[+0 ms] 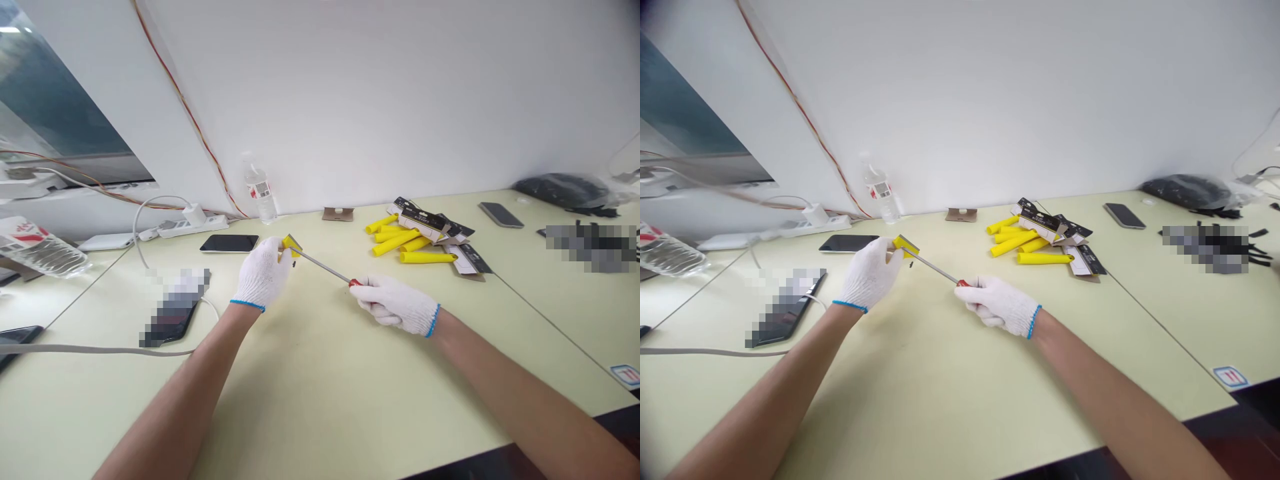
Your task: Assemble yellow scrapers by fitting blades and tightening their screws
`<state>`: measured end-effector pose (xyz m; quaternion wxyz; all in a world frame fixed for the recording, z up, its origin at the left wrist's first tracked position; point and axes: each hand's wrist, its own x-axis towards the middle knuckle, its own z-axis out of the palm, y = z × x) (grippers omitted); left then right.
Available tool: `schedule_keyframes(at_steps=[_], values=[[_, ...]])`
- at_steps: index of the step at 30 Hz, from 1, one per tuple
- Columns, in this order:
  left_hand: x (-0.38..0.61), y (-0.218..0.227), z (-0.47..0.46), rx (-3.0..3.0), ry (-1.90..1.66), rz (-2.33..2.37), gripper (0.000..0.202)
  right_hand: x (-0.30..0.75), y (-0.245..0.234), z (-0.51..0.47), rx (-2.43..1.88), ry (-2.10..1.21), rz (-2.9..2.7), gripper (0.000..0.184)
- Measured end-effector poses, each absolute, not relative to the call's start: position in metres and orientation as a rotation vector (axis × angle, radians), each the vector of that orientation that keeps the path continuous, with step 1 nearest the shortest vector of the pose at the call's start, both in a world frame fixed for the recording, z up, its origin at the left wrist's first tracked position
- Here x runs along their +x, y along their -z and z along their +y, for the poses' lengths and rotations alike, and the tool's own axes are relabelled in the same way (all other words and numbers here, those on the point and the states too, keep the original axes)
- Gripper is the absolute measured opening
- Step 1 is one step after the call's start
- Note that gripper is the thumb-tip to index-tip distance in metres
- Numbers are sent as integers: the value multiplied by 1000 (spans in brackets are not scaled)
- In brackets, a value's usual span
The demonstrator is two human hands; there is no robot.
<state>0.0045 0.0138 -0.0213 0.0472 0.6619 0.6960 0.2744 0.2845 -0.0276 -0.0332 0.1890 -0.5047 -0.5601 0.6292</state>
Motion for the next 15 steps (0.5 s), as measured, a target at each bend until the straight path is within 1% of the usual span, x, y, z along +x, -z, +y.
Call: schedule_keyframes(at_steps=[1,4,5,6,7,8,9,12,13,14,15], values=[[4,21,14,2024,-836,2122,26,285,35,-27,-1457,-1642,-1605,43],[4,21,14,2034,-798,2136,26,282,43,-26,-1551,-973,-1820,40],[4,21,14,2035,-782,2147,25,281,45,-26,-1554,-770,-1904,41],[5,22,14,2034,-767,2159,25,280,46,-27,-1547,-620,-1975,43],[5,22,14,2034,-755,2166,24,279,47,-27,-1536,-542,-2022,45],[6,23,14,2034,-747,2168,24,279,46,-28,-1524,-552,-2039,47],[6,23,14,2037,-743,2161,24,279,44,-28,-1510,-669,-2020,48],[7,23,13,2041,-764,2147,23,284,37,-27,-1434,-1288,-1855,50],[7,23,13,2041,-778,2146,22,286,35,-26,-1415,-1424,-1815,50],[7,23,13,2039,-792,2148,21,287,33,-25,-1406,-1493,-1794,48],[7,22,12,2036,-800,2151,20,288,33,-25,-1404,-1494,-1789,46]])
